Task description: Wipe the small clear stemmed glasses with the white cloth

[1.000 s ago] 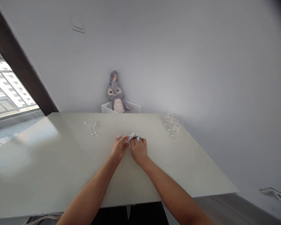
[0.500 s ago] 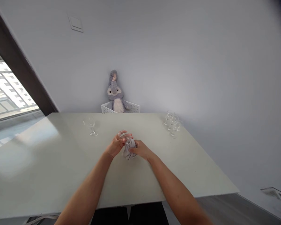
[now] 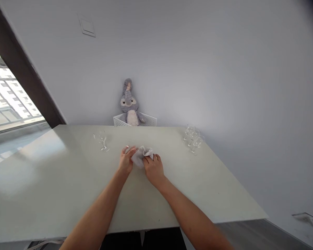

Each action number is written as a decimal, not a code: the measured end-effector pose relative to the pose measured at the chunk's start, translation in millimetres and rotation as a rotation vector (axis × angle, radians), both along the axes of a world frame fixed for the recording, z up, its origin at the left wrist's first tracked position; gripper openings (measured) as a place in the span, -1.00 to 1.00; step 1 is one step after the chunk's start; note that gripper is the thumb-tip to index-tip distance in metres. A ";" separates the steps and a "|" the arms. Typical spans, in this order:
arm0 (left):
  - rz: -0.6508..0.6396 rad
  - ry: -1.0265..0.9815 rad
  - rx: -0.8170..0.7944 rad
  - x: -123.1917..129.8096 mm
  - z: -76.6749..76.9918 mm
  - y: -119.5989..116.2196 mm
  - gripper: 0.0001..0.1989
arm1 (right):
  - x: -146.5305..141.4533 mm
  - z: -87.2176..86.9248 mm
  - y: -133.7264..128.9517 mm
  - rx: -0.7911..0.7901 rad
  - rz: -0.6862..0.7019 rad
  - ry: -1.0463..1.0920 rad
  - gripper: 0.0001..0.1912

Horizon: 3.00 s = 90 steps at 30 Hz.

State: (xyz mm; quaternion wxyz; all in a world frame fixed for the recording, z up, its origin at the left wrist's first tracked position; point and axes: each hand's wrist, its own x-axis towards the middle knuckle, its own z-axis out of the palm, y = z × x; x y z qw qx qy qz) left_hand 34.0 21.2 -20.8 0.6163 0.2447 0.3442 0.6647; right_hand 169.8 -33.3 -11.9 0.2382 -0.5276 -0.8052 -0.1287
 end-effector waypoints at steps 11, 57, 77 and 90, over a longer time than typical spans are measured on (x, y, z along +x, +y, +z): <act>-0.017 -0.139 0.207 -8.7 11.7 3.5 -0.67 | 35.6 -5.4 29.0 -0.711 0.046 1.494 -0.64; -0.005 0.964 0.522 29.0 2.9 -30.8 -0.46 | 175.1 -1.7 11.7 -0.274 -0.606 0.703 -0.71; 0.092 1.047 0.435 25.8 -8.1 -24.3 -0.32 | 230.0 -16.1 -14.8 -0.320 -0.871 0.570 -0.62; 0.299 0.839 0.328 16.3 -5.5 -22.8 -0.46 | 195.1 -5.8 35.4 -0.448 -0.585 0.214 -0.52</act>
